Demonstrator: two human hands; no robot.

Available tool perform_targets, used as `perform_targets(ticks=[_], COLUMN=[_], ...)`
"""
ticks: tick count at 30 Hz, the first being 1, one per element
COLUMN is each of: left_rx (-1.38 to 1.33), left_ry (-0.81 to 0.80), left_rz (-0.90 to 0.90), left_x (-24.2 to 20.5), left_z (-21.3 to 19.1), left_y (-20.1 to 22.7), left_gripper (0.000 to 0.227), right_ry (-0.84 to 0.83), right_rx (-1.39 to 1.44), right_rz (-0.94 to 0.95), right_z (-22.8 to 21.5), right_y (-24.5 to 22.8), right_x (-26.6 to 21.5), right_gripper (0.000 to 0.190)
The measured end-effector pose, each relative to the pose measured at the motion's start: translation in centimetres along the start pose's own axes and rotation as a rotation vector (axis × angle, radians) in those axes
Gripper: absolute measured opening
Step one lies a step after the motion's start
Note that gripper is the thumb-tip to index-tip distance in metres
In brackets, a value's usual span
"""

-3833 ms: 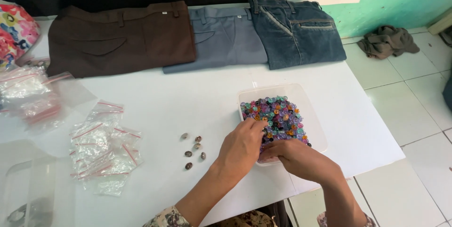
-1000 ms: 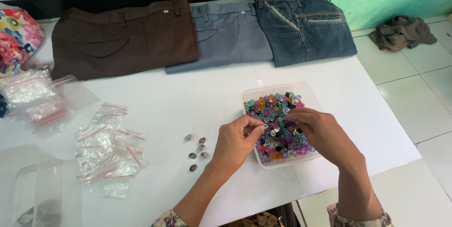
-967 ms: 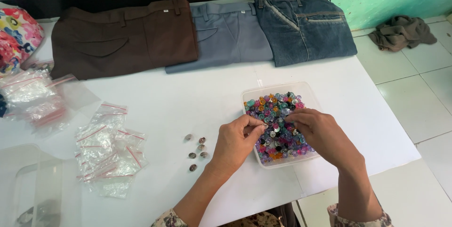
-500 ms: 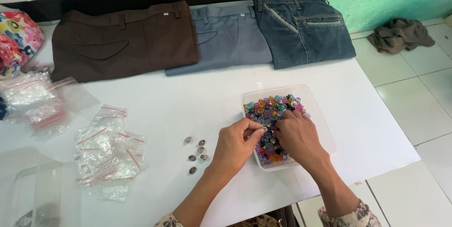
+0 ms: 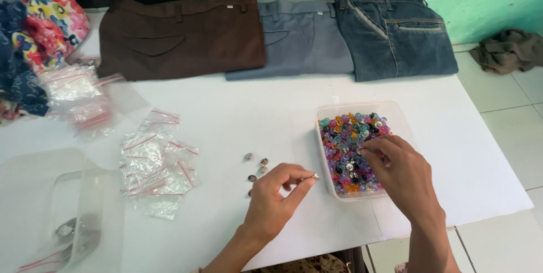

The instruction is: Sorting decorative buttons from a large container into small individual plastic bags.

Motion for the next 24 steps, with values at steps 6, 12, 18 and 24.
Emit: perform_targets(ticks=[6, 12, 18, 24], left_rx=[0.151, 0.418, 0.667, 0.718], left_ry=[0.270, 0.264, 0.233, 0.183], left_rz=[-0.197, 0.006, 0.119, 0.147], left_x=[-6.6, -9.5, -9.5, -9.2], left_z=[-6.1, -6.9, -6.3, -6.3], left_y=[-1.7, -3.9, -5.3, -5.1], left_gripper=[0.007, 0.008, 0.009, 0.008], right_ry=[0.005, 0.130, -0.181, 0.064], right_rx=[0.449, 0.273, 0.385, 0.321], right_rz=[-0.532, -0.687, -0.394, -0.520], right_z=[2.6, 9.4, 14.1, 16.4], right_y=[-2.3, -6.0, -5.2, -4.5], right_x=[-6.0, -8.6, -7.9, -8.7], right_gripper=[0.022, 0.010, 0.016, 0.014])
Point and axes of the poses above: each hand's wrist, its own x-axis towards the middle knuckle, its own z-axis out of the palm, y = z × x, the point moved 1 cm from there along x, towards the middle knuckle, and after that the axes turned 11 degrees about z, right-handed, at the moved point
